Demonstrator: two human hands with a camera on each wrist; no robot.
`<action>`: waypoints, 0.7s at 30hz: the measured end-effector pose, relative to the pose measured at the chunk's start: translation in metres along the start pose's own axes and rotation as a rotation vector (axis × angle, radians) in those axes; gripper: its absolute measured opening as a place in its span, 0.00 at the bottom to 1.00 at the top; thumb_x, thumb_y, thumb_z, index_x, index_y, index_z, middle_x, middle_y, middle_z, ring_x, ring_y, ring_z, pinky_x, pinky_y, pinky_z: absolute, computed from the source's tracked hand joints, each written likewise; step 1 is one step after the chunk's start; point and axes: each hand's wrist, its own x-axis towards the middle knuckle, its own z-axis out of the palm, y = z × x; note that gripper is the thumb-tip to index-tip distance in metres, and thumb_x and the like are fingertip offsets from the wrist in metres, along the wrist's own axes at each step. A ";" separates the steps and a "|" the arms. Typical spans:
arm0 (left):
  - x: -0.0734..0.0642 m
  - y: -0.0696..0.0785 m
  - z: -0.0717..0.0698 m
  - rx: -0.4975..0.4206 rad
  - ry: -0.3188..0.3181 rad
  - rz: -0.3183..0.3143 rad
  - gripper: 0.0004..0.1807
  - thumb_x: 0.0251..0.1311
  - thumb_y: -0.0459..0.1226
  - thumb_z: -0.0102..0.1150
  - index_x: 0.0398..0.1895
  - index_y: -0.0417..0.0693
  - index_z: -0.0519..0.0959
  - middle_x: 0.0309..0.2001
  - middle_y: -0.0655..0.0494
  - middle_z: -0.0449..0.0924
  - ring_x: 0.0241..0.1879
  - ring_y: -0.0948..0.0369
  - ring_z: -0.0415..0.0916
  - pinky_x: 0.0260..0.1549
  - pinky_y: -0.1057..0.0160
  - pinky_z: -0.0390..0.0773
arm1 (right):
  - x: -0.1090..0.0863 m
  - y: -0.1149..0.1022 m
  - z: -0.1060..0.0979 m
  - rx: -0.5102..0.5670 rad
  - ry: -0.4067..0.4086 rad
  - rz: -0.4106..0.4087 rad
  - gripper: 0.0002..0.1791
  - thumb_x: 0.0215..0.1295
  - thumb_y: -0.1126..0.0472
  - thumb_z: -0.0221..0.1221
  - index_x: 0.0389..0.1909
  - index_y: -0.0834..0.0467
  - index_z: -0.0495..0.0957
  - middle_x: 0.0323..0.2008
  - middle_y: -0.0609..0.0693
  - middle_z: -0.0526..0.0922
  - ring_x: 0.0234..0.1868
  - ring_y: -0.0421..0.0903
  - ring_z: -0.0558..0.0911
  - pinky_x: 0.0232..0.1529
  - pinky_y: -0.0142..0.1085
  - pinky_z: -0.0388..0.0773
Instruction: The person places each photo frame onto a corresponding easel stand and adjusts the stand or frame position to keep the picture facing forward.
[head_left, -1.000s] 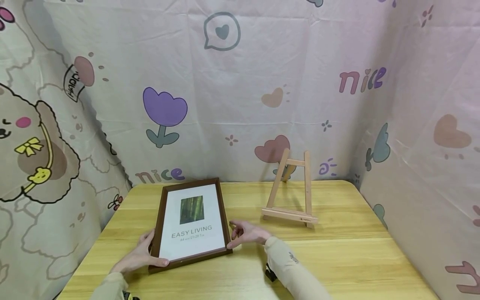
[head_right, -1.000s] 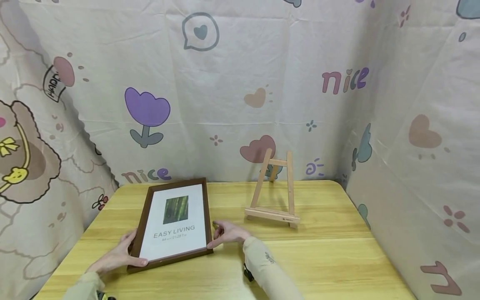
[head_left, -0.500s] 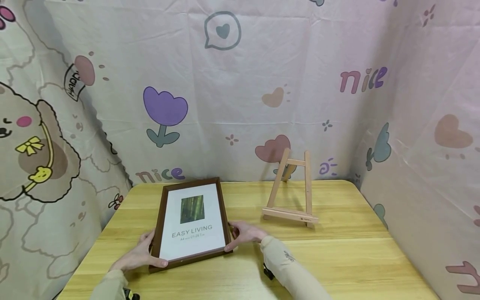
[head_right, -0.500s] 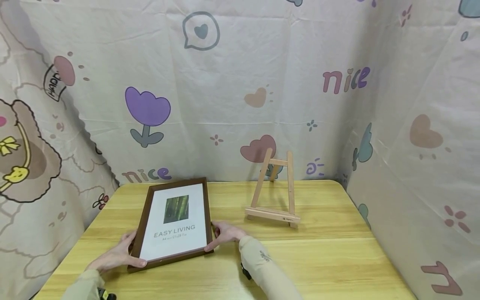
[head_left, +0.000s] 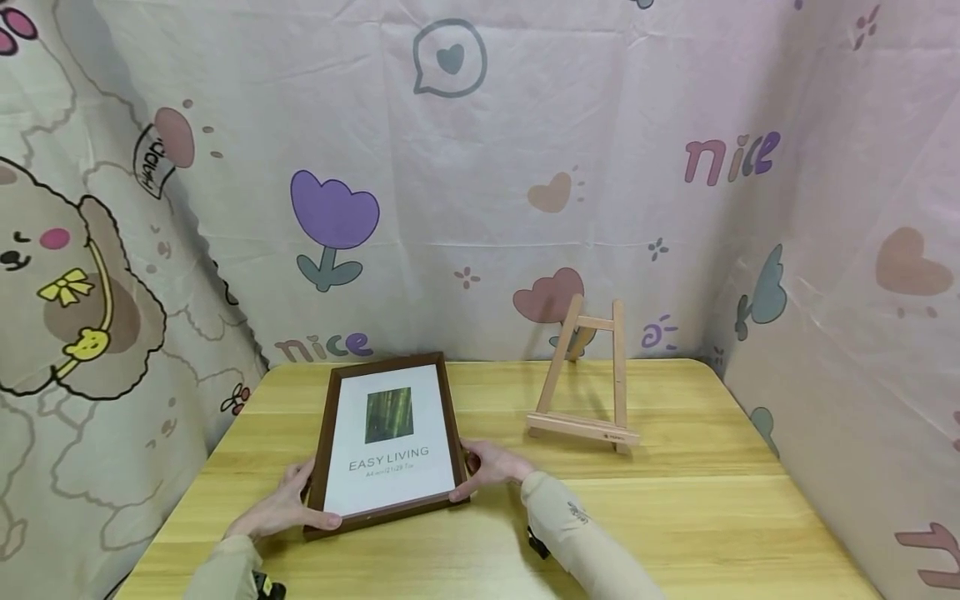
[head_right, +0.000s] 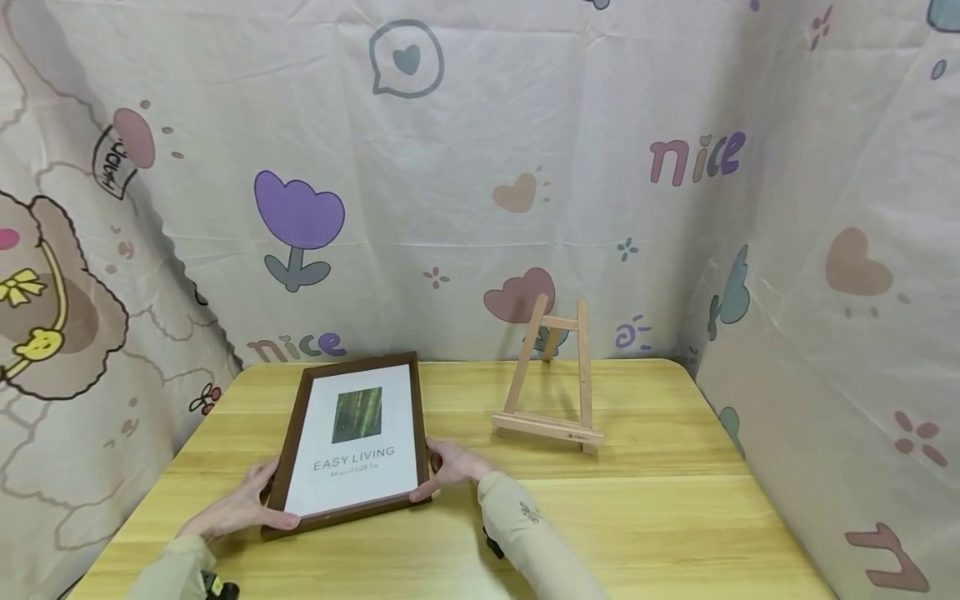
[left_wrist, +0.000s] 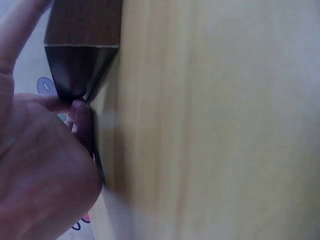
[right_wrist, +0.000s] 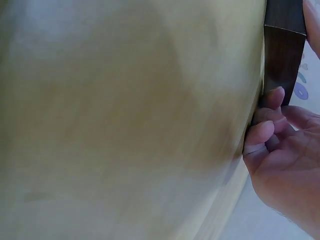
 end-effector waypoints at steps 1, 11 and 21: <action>0.000 0.000 0.000 0.003 0.000 -0.002 0.75 0.47 0.54 0.77 0.77 0.29 0.28 0.71 0.19 0.32 0.70 0.22 0.40 0.63 0.22 0.57 | -0.001 0.000 0.000 0.000 0.003 0.001 0.57 0.48 0.56 0.78 0.76 0.65 0.57 0.27 0.43 0.70 0.28 0.38 0.68 0.28 0.27 0.65; 0.000 0.000 0.002 0.024 0.015 0.002 0.74 0.48 0.54 0.76 0.78 0.31 0.30 0.71 0.21 0.34 0.70 0.23 0.43 0.62 0.22 0.60 | -0.005 -0.002 0.000 0.016 0.020 0.025 0.59 0.47 0.56 0.78 0.77 0.64 0.55 0.27 0.42 0.72 0.29 0.38 0.69 0.30 0.27 0.68; 0.002 -0.001 0.003 0.004 0.006 -0.004 0.75 0.49 0.53 0.76 0.79 0.36 0.26 0.72 0.16 0.23 0.72 0.20 0.25 0.63 0.17 0.44 | -0.005 0.002 -0.002 0.009 0.035 -0.031 0.60 0.48 0.58 0.78 0.78 0.64 0.52 0.30 0.45 0.76 0.31 0.38 0.72 0.33 0.27 0.73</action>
